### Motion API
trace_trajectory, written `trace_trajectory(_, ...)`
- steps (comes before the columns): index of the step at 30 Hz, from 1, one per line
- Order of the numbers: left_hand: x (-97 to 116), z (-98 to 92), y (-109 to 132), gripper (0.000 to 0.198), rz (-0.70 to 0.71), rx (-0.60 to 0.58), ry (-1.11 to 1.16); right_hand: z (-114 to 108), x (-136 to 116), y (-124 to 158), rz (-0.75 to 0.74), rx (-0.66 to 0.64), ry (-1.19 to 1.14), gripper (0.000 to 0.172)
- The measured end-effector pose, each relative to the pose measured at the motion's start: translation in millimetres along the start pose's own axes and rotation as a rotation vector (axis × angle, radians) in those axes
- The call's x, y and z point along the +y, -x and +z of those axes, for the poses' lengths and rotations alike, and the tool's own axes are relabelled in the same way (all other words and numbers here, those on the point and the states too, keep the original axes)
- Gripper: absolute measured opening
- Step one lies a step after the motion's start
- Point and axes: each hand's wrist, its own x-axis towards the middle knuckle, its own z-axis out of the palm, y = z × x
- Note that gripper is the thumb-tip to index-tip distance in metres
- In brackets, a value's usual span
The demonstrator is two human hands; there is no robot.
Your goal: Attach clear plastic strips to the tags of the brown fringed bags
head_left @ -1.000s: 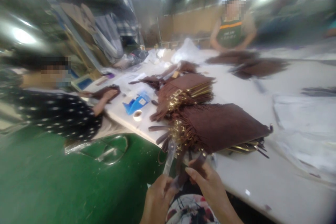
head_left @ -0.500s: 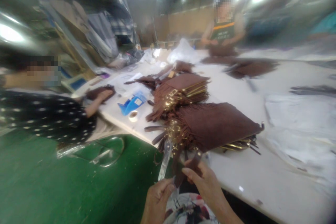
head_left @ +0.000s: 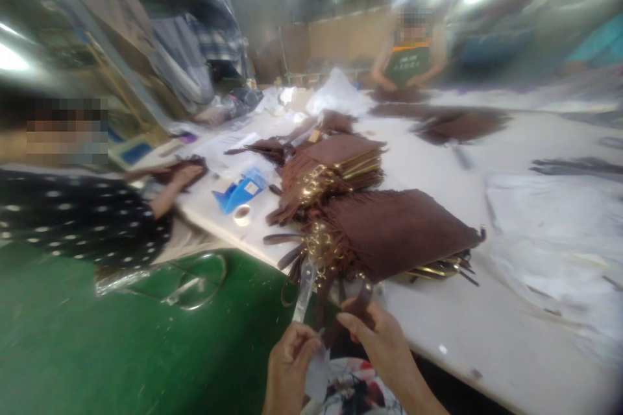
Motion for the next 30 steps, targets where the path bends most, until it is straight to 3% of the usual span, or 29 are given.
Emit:
trace_trajectory(8,1,2.7,-5,0.025,0.02,-0.057,0.093,-1,6,0,0.012,0.023,0.006,0.026)
trace_trajectory(16,6,2.7,-10,0.03,-0.004,-0.126,0.06,-1,12,-1,0.055,-0.047,-0.19,0.028)
trace_trajectory(24,5,-6.2,-9,0.029,-0.04,-0.176,-0.104,7,11,5,0.073,0.02,-0.103,0.03)
trace_trajectory(30,9,-1.8,-8,0.028,0.065,-0.202,-0.329,5,13,3,0.064,0.038,0.011,0.025)
